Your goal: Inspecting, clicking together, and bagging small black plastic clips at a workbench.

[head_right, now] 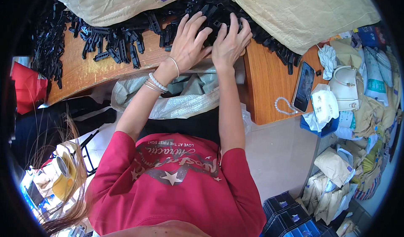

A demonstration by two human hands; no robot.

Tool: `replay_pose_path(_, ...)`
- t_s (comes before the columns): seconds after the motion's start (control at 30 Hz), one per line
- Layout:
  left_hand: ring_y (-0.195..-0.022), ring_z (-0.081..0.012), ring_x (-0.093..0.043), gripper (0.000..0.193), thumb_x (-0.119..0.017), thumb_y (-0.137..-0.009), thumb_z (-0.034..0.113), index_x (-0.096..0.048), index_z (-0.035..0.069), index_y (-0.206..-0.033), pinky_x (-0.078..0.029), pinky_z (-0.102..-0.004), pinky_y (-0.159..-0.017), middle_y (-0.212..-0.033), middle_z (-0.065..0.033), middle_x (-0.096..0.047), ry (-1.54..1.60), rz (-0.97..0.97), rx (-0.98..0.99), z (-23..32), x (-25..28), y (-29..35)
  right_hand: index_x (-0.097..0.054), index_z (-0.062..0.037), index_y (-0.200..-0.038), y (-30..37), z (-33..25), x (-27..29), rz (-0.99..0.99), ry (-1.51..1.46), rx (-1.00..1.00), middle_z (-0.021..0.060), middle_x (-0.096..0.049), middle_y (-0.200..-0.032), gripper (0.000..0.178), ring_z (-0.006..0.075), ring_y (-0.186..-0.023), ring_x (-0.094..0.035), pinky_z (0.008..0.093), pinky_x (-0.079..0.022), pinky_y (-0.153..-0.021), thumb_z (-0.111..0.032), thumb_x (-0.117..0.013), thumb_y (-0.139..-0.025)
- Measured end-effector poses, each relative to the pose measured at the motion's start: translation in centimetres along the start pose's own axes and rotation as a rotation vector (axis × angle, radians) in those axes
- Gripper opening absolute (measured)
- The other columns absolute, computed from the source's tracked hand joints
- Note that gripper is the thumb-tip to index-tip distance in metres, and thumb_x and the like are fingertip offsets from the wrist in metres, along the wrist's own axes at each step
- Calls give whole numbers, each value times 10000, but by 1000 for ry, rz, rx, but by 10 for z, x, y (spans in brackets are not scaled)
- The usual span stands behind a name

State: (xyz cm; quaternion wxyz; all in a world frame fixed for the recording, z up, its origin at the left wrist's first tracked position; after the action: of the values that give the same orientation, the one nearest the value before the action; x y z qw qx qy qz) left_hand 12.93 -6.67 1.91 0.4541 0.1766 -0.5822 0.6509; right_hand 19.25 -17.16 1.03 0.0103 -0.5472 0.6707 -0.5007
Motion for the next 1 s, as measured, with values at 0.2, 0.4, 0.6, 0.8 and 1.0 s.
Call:
replay_pose_path(0.2, -1377, -310, -274, 611, -686, -761, 289, -473, 229, -1330, -180, -548, -1109, -1467, -107, -336, -157, -52, -56, 13, -12, -9, -231, 18, -1445, 4, 3, 7, -82, -229, -4, 267, -279, -1453, 565, 431, -1315, -303, 484, -275, -1072, -86, -445, -932)
replay_pose_path(0.4, -1387, -321, -248, 640, -699, -756, 299, -463, 221, -1345, -161, -576, -1105, -1471, -131, -322, -108, -82, 8, 14, -17, -16, -225, 12, -1446, 3, 11, 8, -211, -184, 111, 281, -251, -1462, 572, 457, -1330, -281, 503, -283, -1073, -40, -450, -922)
replay_pose_path(0.6, -1379, -328, -259, 573, -671, -781, 284, -494, 158, -1311, -168, -566, -1109, -1437, -171, -354, -63, -36, 5, 18, -10, 1, -246, 70, -1415, 16, 12, 21, -176, -66, 164, 292, -308, -1425, 594, 451, -1317, -306, 504, -297, -1064, -115, -523, -923)
replay_pose_path(0.8, -1331, -373, -336, 484, -636, -799, 135, -519, 77, -1265, -245, -535, -1093, -1390, -232, -385, 76, 157, 14, 26, 8, 8, -279, 41, -1417, 24, 7, 9, -173, 64, 134, 262, -296, -1449, 601, 429, -1353, -263, 518, -208, -1102, -185, -520, -915)
replay_pose_path(1.0, -818, -277, -589, 94, -552, -835, 91, -576, 12, -880, -486, -354, -718, -887, -192, -629, 1574, 268, 4, 87, 142, -6, -297, -3, -1428, 13, -2, 1, -133, 45, 29, 251, -291, -1458, 572, 456, -1371, -190, 555, -166, -1108, -266, -451, -943)
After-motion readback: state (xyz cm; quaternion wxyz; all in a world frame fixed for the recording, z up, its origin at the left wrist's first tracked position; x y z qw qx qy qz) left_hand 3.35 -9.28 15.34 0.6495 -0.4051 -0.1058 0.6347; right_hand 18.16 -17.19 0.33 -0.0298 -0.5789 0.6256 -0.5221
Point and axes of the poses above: each hand's wrist, its own y-axis away from the middle knuckle, its own x-axis out of the back of the hand, z = x × y, the point moved 5 cm from there along -y, towards the middle knuckle
